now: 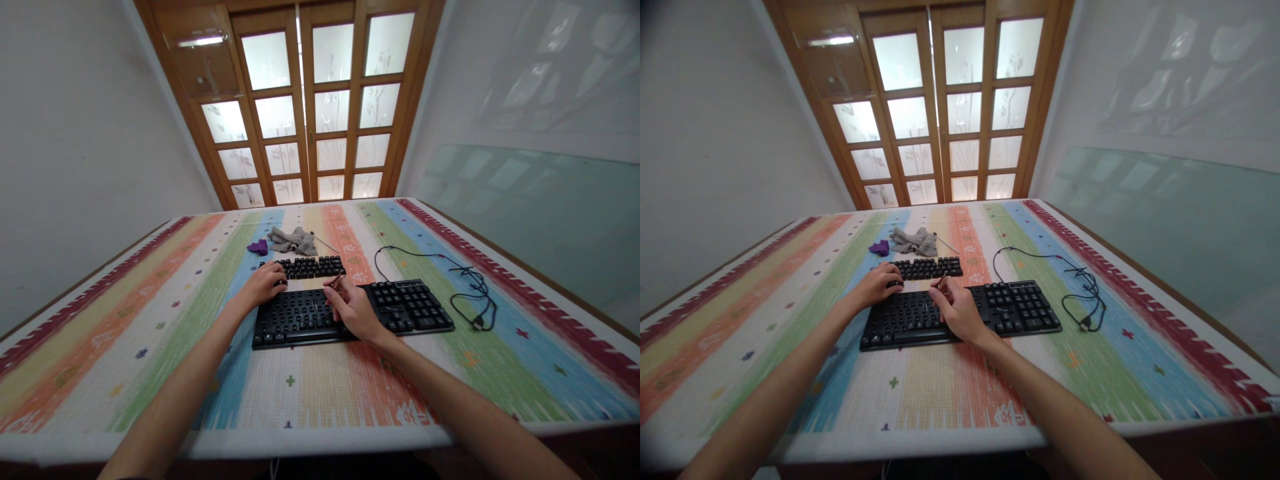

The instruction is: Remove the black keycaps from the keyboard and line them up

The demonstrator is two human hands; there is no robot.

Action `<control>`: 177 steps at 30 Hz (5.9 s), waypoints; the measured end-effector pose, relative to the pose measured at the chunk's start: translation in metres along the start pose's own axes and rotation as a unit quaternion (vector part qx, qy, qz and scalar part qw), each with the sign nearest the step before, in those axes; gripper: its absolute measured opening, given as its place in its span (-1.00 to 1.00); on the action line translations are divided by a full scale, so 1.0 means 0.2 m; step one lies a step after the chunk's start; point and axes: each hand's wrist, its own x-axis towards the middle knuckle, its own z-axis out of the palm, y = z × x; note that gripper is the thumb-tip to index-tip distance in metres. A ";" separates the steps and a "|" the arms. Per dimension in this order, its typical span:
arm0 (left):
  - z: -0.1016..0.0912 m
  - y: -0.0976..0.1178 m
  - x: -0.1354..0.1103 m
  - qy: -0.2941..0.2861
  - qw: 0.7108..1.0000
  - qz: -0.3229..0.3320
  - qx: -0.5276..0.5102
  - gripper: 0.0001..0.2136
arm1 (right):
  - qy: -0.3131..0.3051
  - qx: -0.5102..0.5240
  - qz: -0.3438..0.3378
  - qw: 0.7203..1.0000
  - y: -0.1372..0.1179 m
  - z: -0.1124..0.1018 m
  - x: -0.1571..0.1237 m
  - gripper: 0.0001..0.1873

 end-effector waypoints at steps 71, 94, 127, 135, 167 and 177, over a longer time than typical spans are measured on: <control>0.07 0.34 -0.25 0.083 0.978 -0.017 -0.190 -0.77 | -0.119 -0.076 0.004 0.990 -0.01 0.13 -0.02 -0.73; 0.03 0.33 -0.26 0.085 0.969 -0.032 -0.230 -0.78 | -0.140 -0.079 0.033 0.986 0.03 0.10 0.18 -0.66; -0.04 0.53 -0.18 0.176 0.954 -0.037 -0.240 -0.83 | -0.105 0.114 0.012 0.988 0.03 -0.06 0.07 -0.61; -0.05 0.51 -0.16 0.192 0.959 0.006 -0.210 -0.90 | -0.093 0.064 -0.016 0.993 0.00 -0.05 0.04 -0.68; -0.05 0.47 -0.15 -0.002 0.976 -0.038 -0.216 -0.80 | 0.041 0.015 -0.004 0.999 0.00 -0.11 0.06 -0.61; -0.08 0.45 -0.10 -0.033 0.973 -0.001 -0.229 -0.84 | 0.045 0.025 -0.016 0.999 0.01 -0.12 0.05 -0.63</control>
